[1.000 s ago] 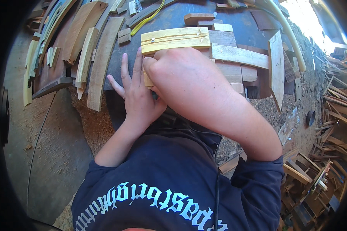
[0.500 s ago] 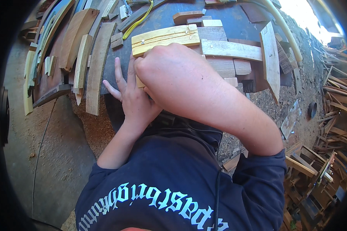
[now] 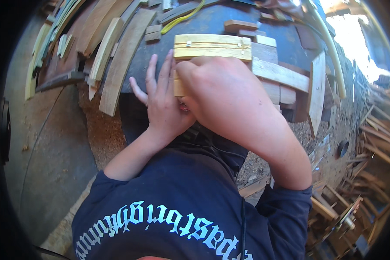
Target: Assemble a small wooden toy robot or figure using wooden blocks, a hammer, and glue.
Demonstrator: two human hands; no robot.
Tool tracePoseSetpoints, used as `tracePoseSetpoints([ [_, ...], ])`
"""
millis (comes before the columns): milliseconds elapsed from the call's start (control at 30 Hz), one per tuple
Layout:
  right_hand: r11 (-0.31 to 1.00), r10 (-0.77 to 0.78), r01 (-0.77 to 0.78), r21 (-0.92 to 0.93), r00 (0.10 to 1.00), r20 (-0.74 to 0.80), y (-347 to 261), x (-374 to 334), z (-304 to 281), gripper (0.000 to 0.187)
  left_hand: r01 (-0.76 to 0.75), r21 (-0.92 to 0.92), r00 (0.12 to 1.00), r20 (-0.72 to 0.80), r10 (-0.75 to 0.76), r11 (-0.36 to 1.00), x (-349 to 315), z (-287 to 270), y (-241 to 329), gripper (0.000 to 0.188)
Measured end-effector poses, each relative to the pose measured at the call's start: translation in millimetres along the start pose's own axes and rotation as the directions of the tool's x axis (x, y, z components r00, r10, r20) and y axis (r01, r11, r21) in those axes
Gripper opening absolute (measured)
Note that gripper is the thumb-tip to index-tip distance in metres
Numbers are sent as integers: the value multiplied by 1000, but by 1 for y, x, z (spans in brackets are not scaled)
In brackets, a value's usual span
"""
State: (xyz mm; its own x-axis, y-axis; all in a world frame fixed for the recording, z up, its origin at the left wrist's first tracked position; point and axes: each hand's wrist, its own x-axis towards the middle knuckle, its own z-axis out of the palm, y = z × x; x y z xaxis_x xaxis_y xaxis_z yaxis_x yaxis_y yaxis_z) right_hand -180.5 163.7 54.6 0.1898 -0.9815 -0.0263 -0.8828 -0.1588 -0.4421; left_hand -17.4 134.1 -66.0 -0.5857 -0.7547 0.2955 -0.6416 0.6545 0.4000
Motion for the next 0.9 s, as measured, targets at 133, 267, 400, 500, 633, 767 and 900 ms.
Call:
tracePoseSetpoints([
  [133,997,-78,80,11,993,-89,2,2,2,25,-1,-47,999,-48,-2,999,-1,4,-1,103],
  [267,999,-38,41,34,996,-80,-1,2,0,30,8,-61,999,-47,-11,998,-1,1,-2,101],
  [400,999,-25,26,21,998,-60,-2,3,-1,31,-2,-64,998,-59,-2,998,-2,3,-3,97],
  [500,999,-32,34,20,997,-64,-1,3,0,30,-12,-47,997,-75,9,999,-3,4,-3,95],
  [633,999,-43,44,21,998,-52,-1,5,0,23,-5,-1,995,-101,5,1000,-6,7,-1,93],
  [767,997,-71,73,16,995,-71,1,5,1,19,-2,6,994,-106,2,1000,-7,8,1,93],
  [900,997,-80,81,16,994,-71,4,5,2,19,-11,25,993,-118,14,1000,-9,9,0,93],
])
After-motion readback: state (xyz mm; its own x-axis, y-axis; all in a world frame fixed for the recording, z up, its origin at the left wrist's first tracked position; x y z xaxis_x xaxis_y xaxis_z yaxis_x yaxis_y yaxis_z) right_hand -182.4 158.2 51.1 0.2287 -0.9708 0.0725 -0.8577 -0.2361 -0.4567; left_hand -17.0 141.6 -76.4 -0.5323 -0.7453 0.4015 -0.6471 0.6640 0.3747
